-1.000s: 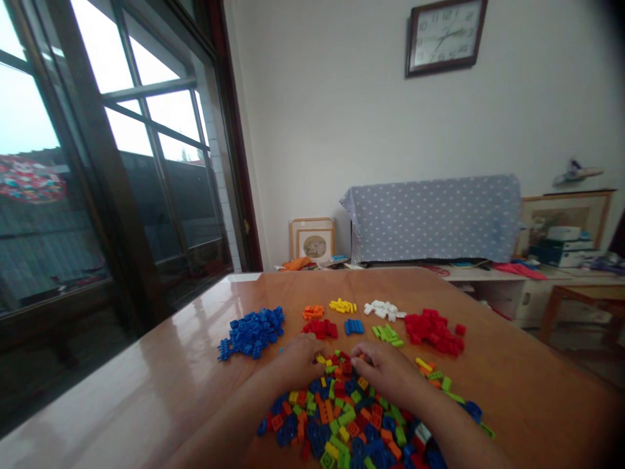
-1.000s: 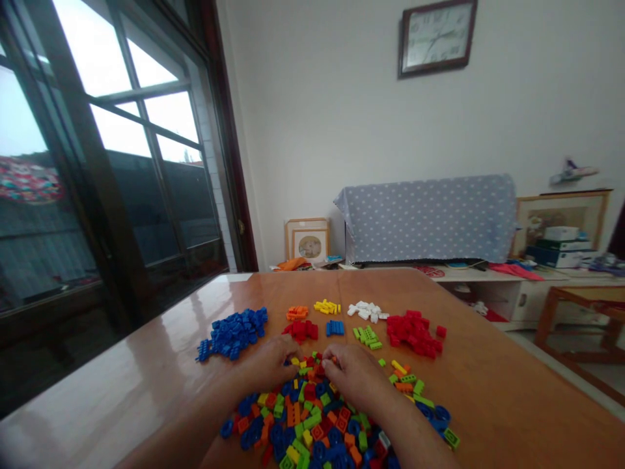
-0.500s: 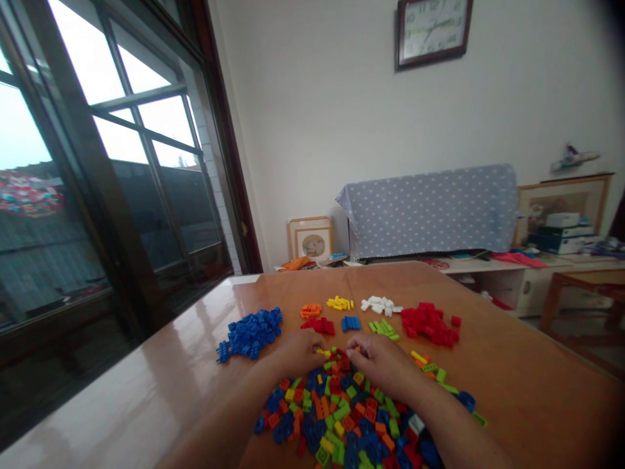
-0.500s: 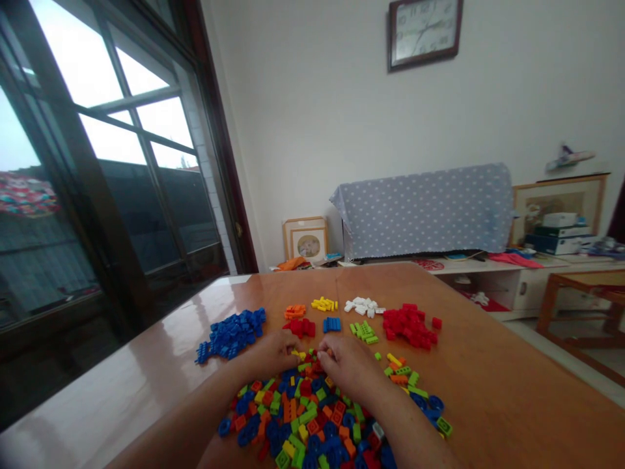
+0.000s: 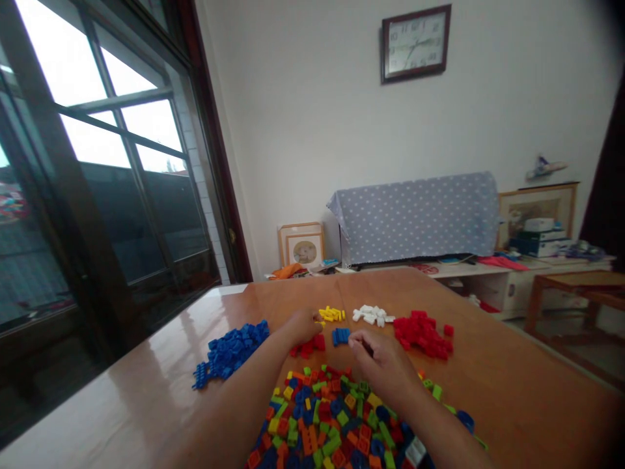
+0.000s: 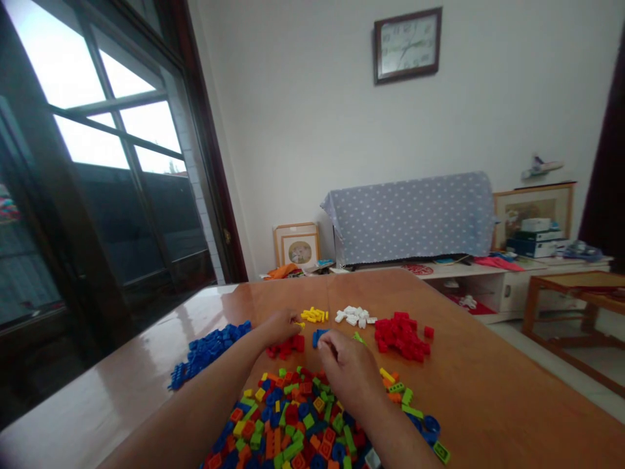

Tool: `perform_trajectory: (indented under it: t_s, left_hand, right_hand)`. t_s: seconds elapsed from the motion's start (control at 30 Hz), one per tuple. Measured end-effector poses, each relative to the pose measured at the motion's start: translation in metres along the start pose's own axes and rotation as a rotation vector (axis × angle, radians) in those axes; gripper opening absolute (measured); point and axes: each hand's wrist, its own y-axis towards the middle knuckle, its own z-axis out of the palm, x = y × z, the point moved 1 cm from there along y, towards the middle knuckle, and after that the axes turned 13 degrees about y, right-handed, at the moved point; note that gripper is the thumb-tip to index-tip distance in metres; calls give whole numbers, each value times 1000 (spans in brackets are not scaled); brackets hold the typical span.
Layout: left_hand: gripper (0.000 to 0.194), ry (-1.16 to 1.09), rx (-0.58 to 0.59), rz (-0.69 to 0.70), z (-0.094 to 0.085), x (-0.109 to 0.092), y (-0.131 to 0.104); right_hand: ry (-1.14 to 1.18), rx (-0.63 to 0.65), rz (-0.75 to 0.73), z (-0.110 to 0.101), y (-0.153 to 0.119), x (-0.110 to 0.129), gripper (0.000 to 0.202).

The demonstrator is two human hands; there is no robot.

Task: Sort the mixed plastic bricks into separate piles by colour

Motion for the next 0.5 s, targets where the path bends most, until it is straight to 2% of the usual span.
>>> perform_trajectory:
  t_s: [0.23, 0.5]
  left_hand:
    - [19, 42, 60, -12, 22, -14, 45]
    - [29, 8, 30, -101, 34, -15, 64]
  right_hand:
    - [45, -126, 17, -6, 3, 1, 29]
    - [71, -136, 20, -6, 4, 1, 27]
